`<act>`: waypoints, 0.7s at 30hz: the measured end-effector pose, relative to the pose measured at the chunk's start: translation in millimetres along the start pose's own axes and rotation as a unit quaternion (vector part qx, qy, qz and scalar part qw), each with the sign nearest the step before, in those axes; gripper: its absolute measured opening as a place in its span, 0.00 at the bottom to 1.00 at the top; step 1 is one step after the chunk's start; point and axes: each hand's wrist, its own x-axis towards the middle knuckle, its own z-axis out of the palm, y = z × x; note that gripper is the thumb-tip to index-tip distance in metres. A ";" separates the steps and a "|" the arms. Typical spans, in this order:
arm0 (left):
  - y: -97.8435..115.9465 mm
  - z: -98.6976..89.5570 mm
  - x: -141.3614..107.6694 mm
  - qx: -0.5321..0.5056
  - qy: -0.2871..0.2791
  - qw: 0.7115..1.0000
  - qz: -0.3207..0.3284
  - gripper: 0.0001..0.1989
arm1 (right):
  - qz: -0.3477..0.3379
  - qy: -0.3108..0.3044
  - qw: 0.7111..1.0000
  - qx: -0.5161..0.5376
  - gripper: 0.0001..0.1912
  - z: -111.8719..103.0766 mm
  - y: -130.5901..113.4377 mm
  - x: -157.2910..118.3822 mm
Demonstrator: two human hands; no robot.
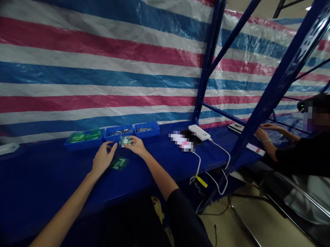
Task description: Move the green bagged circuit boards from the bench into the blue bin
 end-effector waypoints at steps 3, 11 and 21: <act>-9.5 2.0 8.1 -0.131 0.029 0.991 0.019 0.23 | -0.029 -0.031 0.999 -0.024 0.21 2.5 -1.6 -4.1; -13.3 -1.6 0.6 -0.070 0.052 0.980 0.178 0.07 | -0.143 -0.044 0.984 -0.102 0.09 -3.2 -5.4 -12.0; -23.4 3.2 -4.4 -0.120 0.074 0.982 0.127 0.08 | -0.077 -0.008 0.993 -0.088 0.20 7.1 -14.7 -21.0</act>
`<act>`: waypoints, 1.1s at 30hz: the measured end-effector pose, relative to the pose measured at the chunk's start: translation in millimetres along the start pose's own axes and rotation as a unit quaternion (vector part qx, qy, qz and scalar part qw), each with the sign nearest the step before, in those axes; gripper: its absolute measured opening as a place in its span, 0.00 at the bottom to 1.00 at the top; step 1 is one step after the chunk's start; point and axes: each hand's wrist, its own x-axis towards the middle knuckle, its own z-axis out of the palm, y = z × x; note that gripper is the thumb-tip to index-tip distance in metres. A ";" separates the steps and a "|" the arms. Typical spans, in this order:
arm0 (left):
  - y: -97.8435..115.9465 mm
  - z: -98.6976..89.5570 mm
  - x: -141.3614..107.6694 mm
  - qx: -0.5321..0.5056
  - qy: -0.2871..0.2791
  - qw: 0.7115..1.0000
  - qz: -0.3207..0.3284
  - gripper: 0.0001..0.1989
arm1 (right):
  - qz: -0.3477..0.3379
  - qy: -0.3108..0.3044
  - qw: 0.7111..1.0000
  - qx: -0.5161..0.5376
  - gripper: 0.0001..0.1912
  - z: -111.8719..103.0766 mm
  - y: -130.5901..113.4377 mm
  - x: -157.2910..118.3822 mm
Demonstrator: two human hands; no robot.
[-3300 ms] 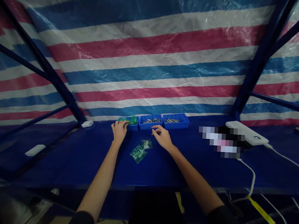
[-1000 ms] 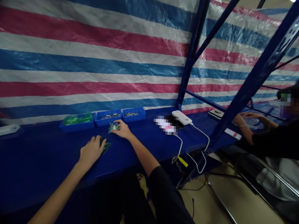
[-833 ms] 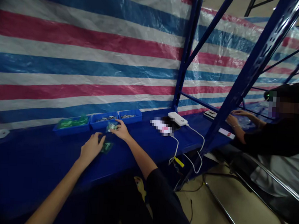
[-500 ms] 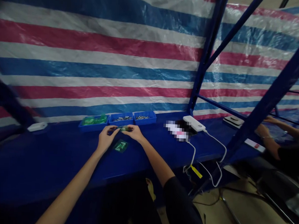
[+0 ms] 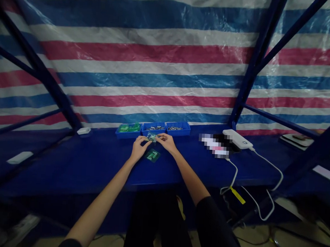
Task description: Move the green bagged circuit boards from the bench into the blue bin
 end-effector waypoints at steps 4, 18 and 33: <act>-1.0 2.1 -1.1 -0.086 -0.017 0.996 -0.031 0.09 | 0.028 0.001 0.999 0.028 0.19 2.0 -3.0 -1.7; 12.6 -12.5 0.5 -0.086 0.056 0.994 0.040 0.08 | -0.098 -0.039 0.994 -0.012 0.11 7.4 -9.0 -4.6; -71.9 -137.8 118.6 0.095 0.042 0.994 -0.035 0.11 | -0.011 0.017 1.000 0.015 0.22 12.6 -8.0 -0.1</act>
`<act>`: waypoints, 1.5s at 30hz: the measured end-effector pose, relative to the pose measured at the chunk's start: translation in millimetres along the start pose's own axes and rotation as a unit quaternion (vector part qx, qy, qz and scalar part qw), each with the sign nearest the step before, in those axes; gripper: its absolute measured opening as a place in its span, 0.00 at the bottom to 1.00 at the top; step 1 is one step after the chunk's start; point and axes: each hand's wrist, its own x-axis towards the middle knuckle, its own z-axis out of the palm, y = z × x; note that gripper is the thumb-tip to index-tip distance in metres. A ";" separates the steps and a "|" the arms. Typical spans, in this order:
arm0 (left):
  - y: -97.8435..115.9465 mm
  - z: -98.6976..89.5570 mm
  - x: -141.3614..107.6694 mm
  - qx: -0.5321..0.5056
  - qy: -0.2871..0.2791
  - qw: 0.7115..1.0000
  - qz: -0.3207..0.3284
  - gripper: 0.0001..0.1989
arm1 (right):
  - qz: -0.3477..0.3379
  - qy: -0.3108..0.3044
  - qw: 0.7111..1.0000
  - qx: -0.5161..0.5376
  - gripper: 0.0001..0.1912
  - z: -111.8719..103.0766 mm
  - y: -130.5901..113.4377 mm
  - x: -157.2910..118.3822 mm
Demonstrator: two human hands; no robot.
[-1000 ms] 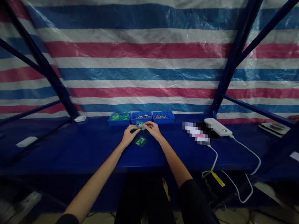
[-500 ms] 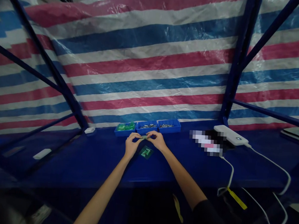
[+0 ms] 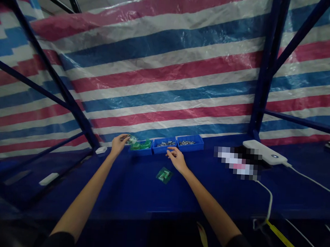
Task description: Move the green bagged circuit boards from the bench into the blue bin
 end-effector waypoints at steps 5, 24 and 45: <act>-11.1 5.9 12.4 0.058 -0.049 0.997 0.024 0.08 | -0.017 -0.006 1.000 -0.013 0.21 0.9 3.2 0.9; -6.1 58.8 37.0 0.227 -0.099 0.965 0.089 0.10 | -0.015 -0.016 1.000 -0.016 0.20 3.8 0.0 3.5; -24.4 51.1 61.8 0.321 -0.264 0.909 -0.017 0.03 | 0.022 -0.041 0.999 -0.002 0.14 4.6 -10.0 7.7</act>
